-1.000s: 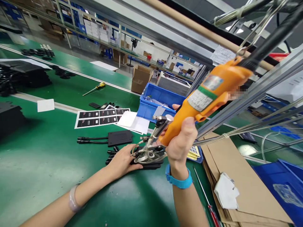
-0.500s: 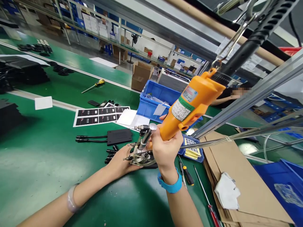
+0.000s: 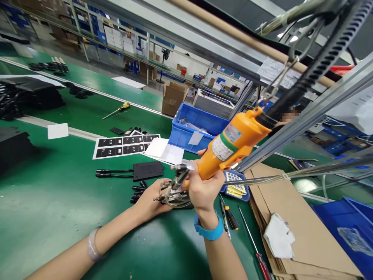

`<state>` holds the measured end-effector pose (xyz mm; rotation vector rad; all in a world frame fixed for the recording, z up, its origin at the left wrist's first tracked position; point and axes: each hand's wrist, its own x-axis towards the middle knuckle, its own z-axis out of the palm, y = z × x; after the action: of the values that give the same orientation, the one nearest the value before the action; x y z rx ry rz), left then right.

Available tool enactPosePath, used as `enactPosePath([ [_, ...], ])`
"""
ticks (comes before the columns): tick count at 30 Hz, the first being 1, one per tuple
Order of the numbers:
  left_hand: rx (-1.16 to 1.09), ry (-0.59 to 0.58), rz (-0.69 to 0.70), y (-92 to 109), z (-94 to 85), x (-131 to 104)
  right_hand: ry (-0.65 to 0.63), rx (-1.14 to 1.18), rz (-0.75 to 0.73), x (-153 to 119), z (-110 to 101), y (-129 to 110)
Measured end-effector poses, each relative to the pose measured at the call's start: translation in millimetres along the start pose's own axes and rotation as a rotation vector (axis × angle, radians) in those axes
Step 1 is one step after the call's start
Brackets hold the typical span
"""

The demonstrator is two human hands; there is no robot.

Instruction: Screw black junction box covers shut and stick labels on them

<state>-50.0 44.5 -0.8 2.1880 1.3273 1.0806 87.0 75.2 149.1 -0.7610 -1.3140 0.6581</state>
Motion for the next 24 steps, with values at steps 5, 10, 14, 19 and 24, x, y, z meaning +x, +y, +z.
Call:
enactPosePath([
  [5, 0.009, 0.055, -0.091, -5.0, -32.1, 3.7, 0.090, 0.222, 0.030, 35.4, -25.6, -21.8],
  [10, 0.136, 0.112, -0.391, -45.7, -86.0, 5.5, 0.128, 0.226, 0.003, 74.0, -50.0, -42.1],
  [14, 0.239, 0.050, -0.429, -78.0, -104.2, -1.4, 0.094, 0.182, 0.003, 76.8, -60.8, -33.8],
  [19, 0.315, 0.073, -0.310, -66.0, -84.2, -2.1, 0.055, 0.074, 0.047, 65.2, -69.3, -11.2],
  [24, 0.230, -0.084, 0.007, -21.2, -41.8, 2.2, 0.045, 0.016, 0.063, 51.1, -69.9, 5.5],
])
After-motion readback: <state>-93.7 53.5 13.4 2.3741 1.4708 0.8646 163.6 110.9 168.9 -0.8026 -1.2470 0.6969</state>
